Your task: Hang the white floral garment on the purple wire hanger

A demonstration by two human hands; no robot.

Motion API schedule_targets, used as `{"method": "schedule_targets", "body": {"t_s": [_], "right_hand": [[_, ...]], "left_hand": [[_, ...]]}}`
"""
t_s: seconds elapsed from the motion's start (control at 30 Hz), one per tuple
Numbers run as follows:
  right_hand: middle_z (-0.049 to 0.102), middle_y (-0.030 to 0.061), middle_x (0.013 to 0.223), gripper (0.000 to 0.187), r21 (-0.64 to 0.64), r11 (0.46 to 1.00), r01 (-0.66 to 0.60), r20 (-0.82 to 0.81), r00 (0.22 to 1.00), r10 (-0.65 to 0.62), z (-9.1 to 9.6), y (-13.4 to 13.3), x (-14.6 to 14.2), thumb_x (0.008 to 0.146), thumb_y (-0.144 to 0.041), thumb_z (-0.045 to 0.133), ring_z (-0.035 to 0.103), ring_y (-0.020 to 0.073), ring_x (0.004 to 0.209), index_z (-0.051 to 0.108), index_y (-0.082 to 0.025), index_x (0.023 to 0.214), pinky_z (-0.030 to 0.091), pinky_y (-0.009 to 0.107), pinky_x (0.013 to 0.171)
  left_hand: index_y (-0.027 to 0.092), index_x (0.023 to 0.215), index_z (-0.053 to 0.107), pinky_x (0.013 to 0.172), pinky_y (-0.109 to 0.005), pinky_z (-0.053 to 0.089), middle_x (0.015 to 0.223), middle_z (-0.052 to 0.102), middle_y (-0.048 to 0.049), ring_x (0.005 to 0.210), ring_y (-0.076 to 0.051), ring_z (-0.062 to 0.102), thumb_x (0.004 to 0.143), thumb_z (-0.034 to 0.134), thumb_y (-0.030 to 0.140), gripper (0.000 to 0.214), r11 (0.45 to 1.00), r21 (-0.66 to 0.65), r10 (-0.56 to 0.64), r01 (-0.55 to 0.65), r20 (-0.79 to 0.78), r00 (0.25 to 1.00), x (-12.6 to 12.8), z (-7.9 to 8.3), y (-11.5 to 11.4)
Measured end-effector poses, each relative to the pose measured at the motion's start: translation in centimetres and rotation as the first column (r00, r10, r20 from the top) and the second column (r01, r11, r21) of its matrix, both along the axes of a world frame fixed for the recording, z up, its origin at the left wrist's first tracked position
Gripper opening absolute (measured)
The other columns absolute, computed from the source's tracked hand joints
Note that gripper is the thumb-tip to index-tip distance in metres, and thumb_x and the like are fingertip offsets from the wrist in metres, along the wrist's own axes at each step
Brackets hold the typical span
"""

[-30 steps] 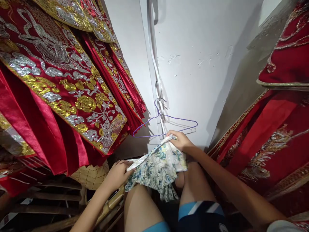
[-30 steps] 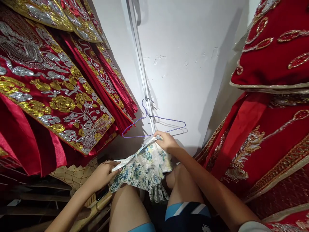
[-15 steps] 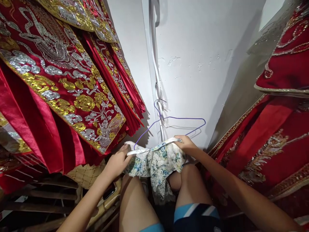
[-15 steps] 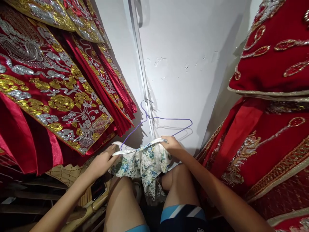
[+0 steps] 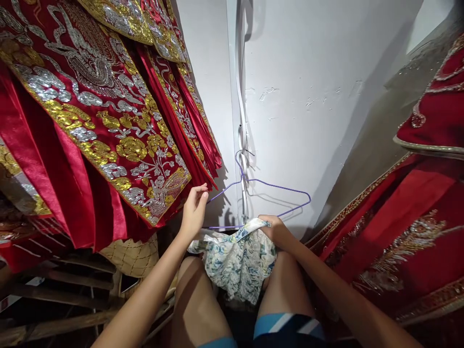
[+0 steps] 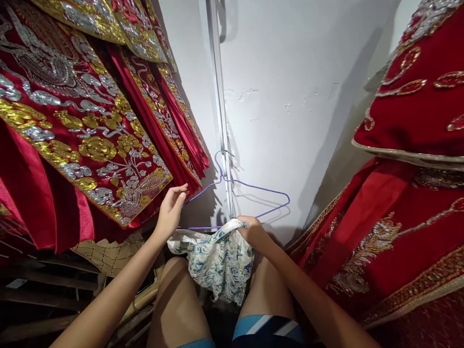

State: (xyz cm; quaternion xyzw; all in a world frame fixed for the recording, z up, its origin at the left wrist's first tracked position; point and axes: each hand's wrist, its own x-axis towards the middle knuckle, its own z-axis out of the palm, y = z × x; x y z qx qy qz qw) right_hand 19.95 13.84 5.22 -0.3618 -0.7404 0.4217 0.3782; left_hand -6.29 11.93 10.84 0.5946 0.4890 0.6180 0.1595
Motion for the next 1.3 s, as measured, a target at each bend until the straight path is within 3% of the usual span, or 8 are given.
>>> {"method": "schedule_targets", "body": {"t_s": [0.27, 0.37, 0.53, 0.7, 0.8, 1.0, 1.1, 1.3], "right_hand": [[0.044, -0.0025, 0.062, 0.015, -0.012, 0.999, 0.047, 0.031, 0.998, -0.047, 0.4, -0.2, -0.2, 0.078, -0.025, 0.049, 0.040, 0.0144, 0.063, 0.047, -0.020, 0.063, 0.032, 0.025, 0.059], [0.044, -0.0027, 0.062, 0.015, -0.023, 0.997, 0.069, 0.032, 0.997, -0.068, 0.1, -0.1, -0.6, 0.077, -0.025, 0.049, 0.040, 0.0141, 0.063, 0.048, -0.020, 0.063, 0.032, 0.025, 0.058], [0.041, -0.0041, 0.056, 0.013, -0.044, 0.996, 0.074, 0.033, 0.997, -0.073, -0.1, 0.0, -1.1, 0.073, -0.024, 0.048, 0.037, 0.0130, 0.057, 0.046, -0.021, 0.061, 0.030, 0.025, 0.054], [0.040, -0.0044, 0.057, 0.013, -0.112, 0.984, 0.136, 0.066, 0.989, -0.129, 0.4, -0.2, -0.5, 0.070, -0.024, 0.049, 0.037, 0.0122, 0.057, 0.045, -0.021, 0.059, 0.028, 0.024, 0.052], [0.036, -0.0054, 0.058, 0.012, -0.146, 0.977, 0.153, 0.088, 0.986, -0.141, 0.7, -0.3, 0.2, 0.071, -0.025, 0.049, 0.034, 0.0116, 0.057, 0.044, -0.021, 0.060, 0.026, 0.024, 0.052], [0.035, -0.0051, 0.058, 0.017, -0.110, 0.979, 0.174, 0.160, 0.975, -0.156, 1.3, -0.1, 1.1, 0.075, -0.027, 0.049, 0.032, 0.0112, 0.056, 0.041, -0.021, 0.062, 0.024, 0.024, 0.051], [0.036, -0.0049, 0.058, 0.023, -0.082, 0.982, 0.173, 0.204, 0.967, -0.153, 1.7, 0.0, 1.2, 0.077, -0.031, 0.052, 0.034, 0.0114, 0.057, 0.038, -0.021, 0.061, 0.024, 0.025, 0.052], [0.035, -0.0051, 0.059, 0.022, -0.144, 0.985, 0.093, 0.208, 0.976, -0.062, 1.9, 0.1, 1.4, 0.077, -0.032, 0.052, 0.033, 0.0111, 0.057, 0.041, -0.021, 0.061, 0.023, 0.025, 0.052]], "left_hand": [[0.019, 0.083, 0.059, 0.081, -0.040, 0.050, 0.082, 0.065, -0.0061, 0.080, -0.023, 0.062, 0.085, 0.047, 0.057, 0.040, 0.930, -0.347, 0.150, -0.120, 0.063, 0.987, -6.1, -8.6, -4.8], [0.019, 0.077, 0.058, 0.077, -0.038, 0.051, 0.075, 0.065, -0.0042, 0.073, -0.022, 0.063, 0.072, 0.066, 0.048, 0.031, 0.899, -0.437, -0.006, 0.029, 0.054, 0.999, -3.8, -12.8, -7.4], [0.023, 0.125, 0.050, 0.106, -0.040, 0.038, 0.126, 0.061, -0.0115, 0.121, -0.025, 0.054, 0.081, 0.066, 0.033, 0.049, 0.785, -0.534, -0.353, 0.315, 0.033, 0.935, 2.0, -16.6, -8.3], [0.018, 0.081, 0.057, 0.077, -0.031, 0.044, 0.070, 0.053, 0.0004, 0.073, -0.017, 0.052, 0.086, 0.057, 0.046, 0.028, 0.629, -0.651, -0.535, 0.425, 0.034, 0.844, 3.2, -17.6, -6.6], [0.018, 0.058, 0.044, 0.065, -0.027, 0.038, 0.061, 0.040, 0.0025, 0.063, -0.014, 0.041, 0.084, 0.057, 0.055, 0.046, 0.528, -0.688, -0.623, 0.497, 0.085, 0.778, 2.4, -17.2, -7.5], [0.020, 0.072, 0.047, 0.071, -0.028, 0.040, 0.073, 0.051, -0.0008, 0.074, -0.018, 0.046, 0.088, 0.044, 0.063, 0.046, 0.775, -0.559, -0.263, 0.295, 0.139, 0.955, -0.3, -11.3, -10.8], [0.020, 0.075, 0.047, 0.064, -0.026, 0.039, 0.071, 0.052, 0.0007, 0.068, -0.016, 0.047, 0.093, 0.039, 0.059, 0.043, 0.774, -0.594, -0.302, 0.218, -0.044, 0.952, -3.0, -7.1, -11.2], [0.023, 0.103, 0.068, 0.105, -0.049, 0.038, 0.108, 0.073, -0.0084, 0.108, -0.030, 0.063, 0.088, 0.049, 0.035, 0.027, 0.823, -0.552, -0.419, -0.137, -0.750, 0.512, -7.6, -2.6, -8.9]]}}
